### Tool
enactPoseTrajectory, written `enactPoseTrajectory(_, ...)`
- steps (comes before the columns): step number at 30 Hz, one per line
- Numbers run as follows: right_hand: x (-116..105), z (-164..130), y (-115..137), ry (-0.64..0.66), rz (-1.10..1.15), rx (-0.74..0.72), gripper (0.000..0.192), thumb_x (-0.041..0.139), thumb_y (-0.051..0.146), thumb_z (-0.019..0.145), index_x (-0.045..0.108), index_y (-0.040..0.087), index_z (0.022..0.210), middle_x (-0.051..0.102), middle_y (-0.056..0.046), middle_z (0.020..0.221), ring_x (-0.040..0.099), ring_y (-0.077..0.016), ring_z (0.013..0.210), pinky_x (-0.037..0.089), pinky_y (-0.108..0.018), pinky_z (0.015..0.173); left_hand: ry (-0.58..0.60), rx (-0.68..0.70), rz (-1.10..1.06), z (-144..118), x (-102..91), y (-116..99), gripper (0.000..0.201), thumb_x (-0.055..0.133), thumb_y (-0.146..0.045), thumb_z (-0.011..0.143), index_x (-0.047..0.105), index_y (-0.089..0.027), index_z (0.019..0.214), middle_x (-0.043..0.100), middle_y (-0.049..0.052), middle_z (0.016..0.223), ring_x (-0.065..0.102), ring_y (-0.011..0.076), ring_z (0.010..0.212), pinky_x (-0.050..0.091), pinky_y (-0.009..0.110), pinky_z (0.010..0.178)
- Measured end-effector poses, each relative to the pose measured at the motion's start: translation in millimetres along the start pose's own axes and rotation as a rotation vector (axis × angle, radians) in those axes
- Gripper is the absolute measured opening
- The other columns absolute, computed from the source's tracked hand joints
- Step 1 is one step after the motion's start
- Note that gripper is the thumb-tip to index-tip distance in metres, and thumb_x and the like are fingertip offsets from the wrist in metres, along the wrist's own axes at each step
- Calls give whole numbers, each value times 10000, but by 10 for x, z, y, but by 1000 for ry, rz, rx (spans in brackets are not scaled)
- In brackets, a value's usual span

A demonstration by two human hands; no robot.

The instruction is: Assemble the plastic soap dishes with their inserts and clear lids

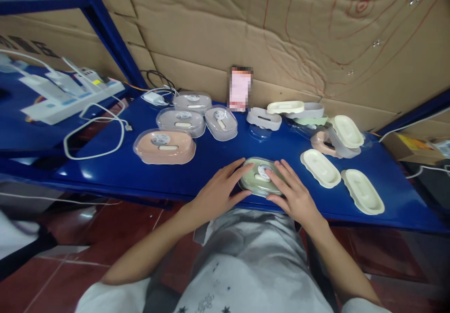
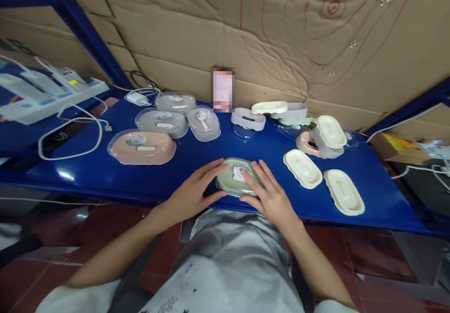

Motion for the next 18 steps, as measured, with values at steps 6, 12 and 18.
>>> enactPoseTrajectory(6, -17, 8, -3, 16, 36, -3, 933, 744, 405, 1015, 186, 476, 1759, 382, -40, 1785, 360, -371, 1655, 475, -651, 1285, -1, 30, -10, 2, -17, -12, 652, 643, -437, 1092, 387, -305, 1677, 493, 144, 1699, 521, 326, 1554, 483, 551, 1261)
enactPoseTrajectory(12, -9, 74, 5, 58, 82, 19, 896, 662, 372, 1039, 153, 381, 1777, 380, -101, 1783, 270, -376, 1690, 387, -731, 1300, -109, 41, 55, -9, -48, -71, 671, 634, -362, 1076, 360, -273, 1681, 330, 186, 1781, 403, 361, 1627, 436, 574, 1285)
enactPoseTrajectory(18, 85, 477, 184, 159, -30, -30, 695, 580, 417, 1095, 317, 324, 1731, 330, -141, 1803, 237, -362, 1704, 282, -721, 1338, -290, 217, 295, -38, -54, -175, 423, 632, -262, 1046, 611, -287, 1468, 515, 158, 1667, 525, 365, 1522, 376, 618, 1264)
Point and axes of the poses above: each hand's wrist, its own z-axis towards the middle knuckle, its own x-axis out of the palm, y = z × x, the point moved 1 cm from there along z, towards the middle knuckle
